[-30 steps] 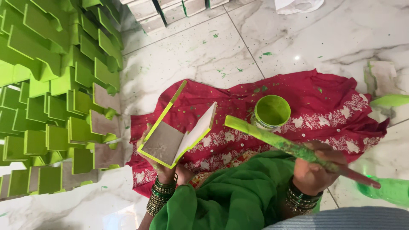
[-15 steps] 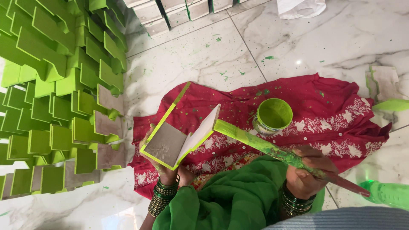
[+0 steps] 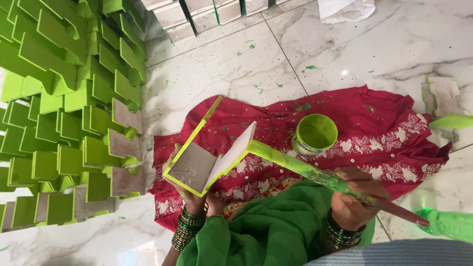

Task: The person sits on the floor and paints white foam letter cutouts green using a brush, dipping the brush into a paint container and coating the edges and surfaces of each letter, with many already painted green letters stacked nearby.

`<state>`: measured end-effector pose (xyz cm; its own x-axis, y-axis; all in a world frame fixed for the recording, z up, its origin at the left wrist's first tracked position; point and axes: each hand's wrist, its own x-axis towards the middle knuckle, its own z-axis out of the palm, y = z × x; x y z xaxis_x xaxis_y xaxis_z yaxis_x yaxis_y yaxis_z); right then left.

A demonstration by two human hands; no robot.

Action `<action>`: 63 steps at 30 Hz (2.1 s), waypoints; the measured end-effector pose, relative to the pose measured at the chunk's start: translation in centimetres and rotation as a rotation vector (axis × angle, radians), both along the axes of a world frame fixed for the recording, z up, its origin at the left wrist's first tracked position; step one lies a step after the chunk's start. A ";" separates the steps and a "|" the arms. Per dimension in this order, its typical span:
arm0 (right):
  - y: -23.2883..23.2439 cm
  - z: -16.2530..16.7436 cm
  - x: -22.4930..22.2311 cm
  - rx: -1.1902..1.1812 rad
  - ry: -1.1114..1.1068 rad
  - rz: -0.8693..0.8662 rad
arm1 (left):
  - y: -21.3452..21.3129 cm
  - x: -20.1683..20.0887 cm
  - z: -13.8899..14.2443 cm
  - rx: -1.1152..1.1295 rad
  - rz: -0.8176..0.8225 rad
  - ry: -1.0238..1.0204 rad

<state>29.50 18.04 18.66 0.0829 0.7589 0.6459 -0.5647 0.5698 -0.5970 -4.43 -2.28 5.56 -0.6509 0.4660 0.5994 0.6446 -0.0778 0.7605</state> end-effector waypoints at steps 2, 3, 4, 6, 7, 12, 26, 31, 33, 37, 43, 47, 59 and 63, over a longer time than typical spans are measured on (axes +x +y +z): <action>0.0 0.3 -0.2 0.006 -0.025 -0.033 | -0.3 -0.2 -0.8 0.002 -0.009 -0.032; 0.1 0.5 -0.2 0.001 -0.039 -0.038 | -0.3 -0.5 -1.5 -0.040 -0.009 -0.045; 0.2 0.8 -0.1 -0.005 -0.054 -0.043 | -0.4 -0.7 -2.3 -0.082 -0.009 -0.058; 0.3 1.2 0.1 -0.028 -0.045 -0.036 | -0.5 -1.0 -3.4 0.031 -0.185 -0.393; 0.2 1.4 0.1 -0.046 -0.020 -0.023 | -0.4 -1.0 -3.6 0.088 -0.273 -0.560; -0.2 1.5 -0.5 -0.023 0.004 -0.012 | 0.2 0.0 0.1 -0.068 0.011 -0.086; 0.1 1.6 -0.6 -0.029 -0.058 0.002 | 0.2 0.0 0.3 -0.057 -0.043 -0.088; 0.5 2.4 -0.5 -0.051 -0.014 0.009 | -0.8 -0.3 -2.4 -0.031 -0.080 -0.143; 0.4 2.4 -0.7 -0.038 0.030 0.036 | -1.0 -0.4 -2.5 -0.130 -0.054 -0.096; 0.4 2.4 -1.2 -0.059 -0.066 0.051 | -1.0 -0.3 -2.6 -0.092 -0.079 -0.134; 0.5 2.7 -1.0 -0.108 -0.087 -0.019 | -0.7 -0.2 -2.4 0.085 -0.100 -0.075; 0.3 2.9 -1.1 -0.059 -0.092 0.020 | -0.1 0.2 -0.2 -0.036 -0.039 -0.124; 0.3 4.0 -0.9 -0.076 -0.133 0.002 | 0.6 1.0 3.0 0.047 -0.051 -0.151; 0.5 4.2 -0.8 -0.192 -0.303 -0.052 | -0.1 0.3 0.2 0.068 -0.149 -0.257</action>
<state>28.66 18.55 22.83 -0.0486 0.8687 0.4930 -0.3188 0.4543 -0.8319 -4.17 -2.37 5.72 -0.7124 0.5321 0.4575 0.4098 -0.2138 0.8868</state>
